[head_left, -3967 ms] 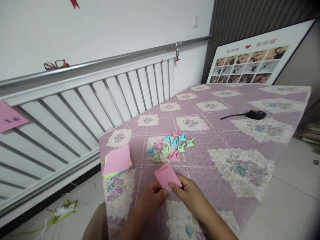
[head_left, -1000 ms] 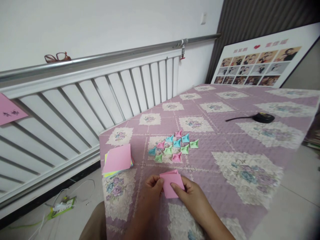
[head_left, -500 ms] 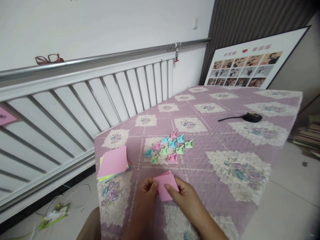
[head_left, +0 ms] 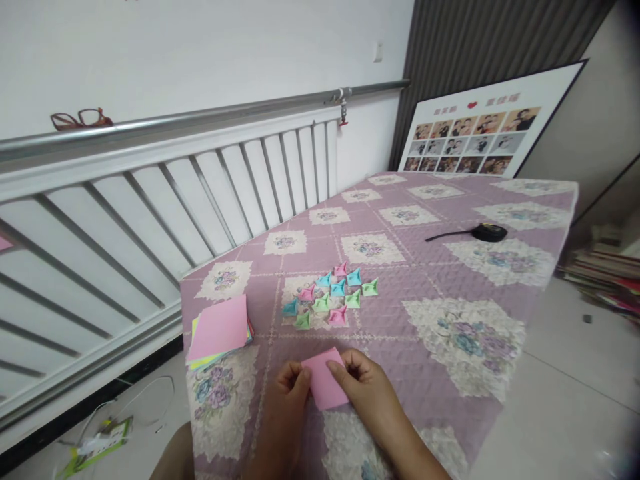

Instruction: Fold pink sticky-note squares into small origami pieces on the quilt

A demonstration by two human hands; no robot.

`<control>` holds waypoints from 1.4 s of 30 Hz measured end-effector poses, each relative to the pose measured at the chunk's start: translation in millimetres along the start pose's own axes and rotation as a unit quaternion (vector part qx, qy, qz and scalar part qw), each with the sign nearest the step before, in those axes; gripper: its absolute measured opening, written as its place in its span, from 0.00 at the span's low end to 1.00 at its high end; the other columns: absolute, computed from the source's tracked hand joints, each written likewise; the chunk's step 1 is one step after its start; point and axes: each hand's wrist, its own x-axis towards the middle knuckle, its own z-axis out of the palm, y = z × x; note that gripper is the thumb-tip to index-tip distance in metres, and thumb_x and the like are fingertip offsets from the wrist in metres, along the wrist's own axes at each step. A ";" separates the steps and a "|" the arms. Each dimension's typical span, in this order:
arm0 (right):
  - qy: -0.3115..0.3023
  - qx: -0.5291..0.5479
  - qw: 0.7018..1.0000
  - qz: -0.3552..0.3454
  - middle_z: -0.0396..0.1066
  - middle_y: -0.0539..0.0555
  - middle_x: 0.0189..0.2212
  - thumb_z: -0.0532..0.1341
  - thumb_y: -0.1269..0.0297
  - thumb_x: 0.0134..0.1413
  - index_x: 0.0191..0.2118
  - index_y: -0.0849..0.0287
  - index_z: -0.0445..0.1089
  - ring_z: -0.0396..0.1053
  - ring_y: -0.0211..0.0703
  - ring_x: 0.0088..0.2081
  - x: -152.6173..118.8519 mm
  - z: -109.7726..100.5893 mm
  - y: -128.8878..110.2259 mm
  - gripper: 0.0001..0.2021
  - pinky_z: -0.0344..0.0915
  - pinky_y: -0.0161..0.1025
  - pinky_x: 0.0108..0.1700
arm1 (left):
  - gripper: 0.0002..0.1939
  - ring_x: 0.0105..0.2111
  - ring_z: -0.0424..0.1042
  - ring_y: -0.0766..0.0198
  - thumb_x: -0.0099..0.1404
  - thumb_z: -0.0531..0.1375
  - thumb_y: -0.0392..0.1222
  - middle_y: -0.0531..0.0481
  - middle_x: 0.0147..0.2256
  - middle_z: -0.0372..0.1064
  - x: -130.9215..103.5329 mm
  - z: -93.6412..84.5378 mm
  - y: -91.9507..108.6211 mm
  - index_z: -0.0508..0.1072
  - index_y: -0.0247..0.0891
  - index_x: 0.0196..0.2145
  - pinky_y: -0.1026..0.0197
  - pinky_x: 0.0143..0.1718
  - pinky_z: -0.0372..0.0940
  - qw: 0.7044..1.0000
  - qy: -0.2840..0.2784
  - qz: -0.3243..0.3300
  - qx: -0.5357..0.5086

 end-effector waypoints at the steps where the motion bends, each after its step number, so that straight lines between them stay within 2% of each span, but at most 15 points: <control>1: 0.005 0.002 1.000 0.000 0.55 0.44 0.18 0.62 0.51 0.43 0.19 0.56 0.58 0.53 0.34 0.22 0.2 0.3 0.2 0.17 0.52 0.33 0.24 | 0.16 0.23 0.56 0.68 0.54 0.63 0.52 0.57 0.21 0.58 -0.5 0.1 0.3 0.66 0.38 0.23 0.66 0.25 0.51 1.000 -0.003 0.000 -0.001; 8: 0.019 0.031 0.999 0.004 0.56 0.43 0.17 0.64 0.51 0.42 0.20 0.56 0.58 0.53 0.33 0.21 2.7 2.0 7.1 0.17 0.51 0.33 0.24 | 0.15 0.25 0.59 0.67 0.57 0.61 0.52 0.56 0.23 0.61 1.7 -3.7 -7.7 0.67 0.38 0.25 0.66 0.27 0.53 1.000 -0.015 -0.004 0.018; 11: 0.025 0.070 0.997 0.016 0.59 0.42 0.17 0.67 0.51 0.40 0.29 0.56 0.63 0.56 0.34 0.20 3.9 2.9 10.4 0.17 0.53 0.32 0.24 | 0.14 0.24 0.59 0.67 0.57 0.61 0.52 0.56 0.23 0.61 3.0 -4.1 -10.0 0.67 0.39 0.26 0.66 0.27 0.52 1.000 -0.014 -0.004 0.025; 14: 0.013 0.116 0.992 0.047 0.64 0.43 0.19 0.68 0.50 0.37 0.40 0.56 0.64 0.60 0.36 0.22 3.2 2.6 9.3 0.24 0.56 0.33 0.25 | 0.14 0.24 0.58 0.67 0.57 0.60 0.52 0.56 0.23 0.60 2.4 -3.5 -8.2 0.66 0.39 0.26 0.66 0.26 0.52 0.999 -0.018 0.006 0.027; 17: -0.018 0.130 0.988 0.076 0.66 0.45 0.21 0.67 0.48 0.40 0.33 0.58 0.67 0.60 0.34 0.22 0.7 1.1 4.9 0.20 0.57 0.33 0.26 | 0.13 0.24 0.58 0.68 0.58 0.60 0.51 0.56 0.23 0.60 0.4 -3.1 -3.9 0.66 0.39 0.26 0.66 0.27 0.53 0.999 -0.019 0.016 0.044; 20: -0.018 0.109 0.990 0.085 0.64 0.45 0.19 0.66 0.47 0.42 0.25 0.59 0.66 0.57 0.32 0.21 -1.2 -0.1 1.2 0.19 0.53 0.32 0.25 | 0.14 0.24 0.58 0.68 0.58 0.60 0.52 0.57 0.22 0.59 -0.8 -3.3 -1.5 0.66 0.39 0.25 0.66 0.27 0.53 0.998 -0.018 0.018 0.052; 24: -0.013 0.097 0.992 0.082 0.62 0.44 0.18 0.66 0.46 0.41 0.24 0.59 0.66 0.56 0.32 0.21 -1.4 -0.6 -1.9 0.19 0.52 0.32 0.25 | 0.16 0.23 0.58 0.68 0.56 0.62 0.53 0.57 0.22 0.59 1.4 -4.4 -5.3 0.66 0.38 0.25 0.66 0.26 0.53 0.998 -0.017 0.011 0.052; 27: -0.021 0.071 0.995 0.069 0.62 0.44 0.19 0.64 0.46 0.44 0.24 0.59 0.66 0.56 0.33 0.21 -0.3 -2.8 -3.0 0.19 0.52 0.32 0.25 | 0.14 0.22 0.57 0.68 0.56 0.62 0.50 0.57 0.21 0.58 7.1 -6.2 -10.5 0.66 0.38 0.24 0.66 0.25 0.51 0.999 -0.023 0.005 0.049; 31: -0.054 0.009 0.998 0.044 0.62 0.45 0.20 0.62 0.49 0.47 0.24 0.59 0.66 0.57 0.34 0.23 2.7 -7.5 -0.9 0.17 0.53 0.33 0.25 | 0.10 0.21 0.56 0.69 0.53 0.64 0.44 0.57 0.20 0.59 18.2 -10.4 -9.3 0.67 0.38 0.24 0.66 0.24 0.50 0.996 -0.063 -0.005 0.066; 36: -0.112 -0.043 0.993 0.015 0.59 0.44 0.19 0.61 0.54 0.49 0.23 0.59 0.63 0.55 0.33 0.23 3.8 -7.7 0.1 0.14 0.51 0.33 0.25 | 0.08 0.23 0.58 0.68 0.51 0.65 0.42 0.54 0.22 0.64 27.0 -13.9 9.3 0.72 0.37 0.24 0.66 0.25 0.51 0.982 -0.141 -0.001 0.129; 39: -0.115 -0.053 0.992 0.006 0.57 0.43 0.19 0.61 0.54 0.48 0.22 0.58 0.62 0.54 0.33 0.23 3.3 -5.7 -1.4 0.15 0.50 0.33 0.25 | 0.07 0.23 0.58 0.67 0.53 0.64 0.43 0.55 0.22 0.64 27.9 -12.6 19.6 0.73 0.37 0.25 0.66 0.26 0.51 0.965 -0.177 0.012 0.191; 42: -0.102 -0.018 0.995 0.007 0.56 0.43 0.18 0.63 0.50 0.46 0.22 0.58 0.63 0.53 0.33 0.22 3.3 -4.6 -3.4 0.17 0.49 0.33 0.25 | 0.09 0.22 0.58 0.68 0.54 0.63 0.45 0.55 0.21 0.63 28.3 -10.1 23.2 0.71 0.36 0.24 0.65 0.25 0.50 0.962 -0.172 0.025 0.212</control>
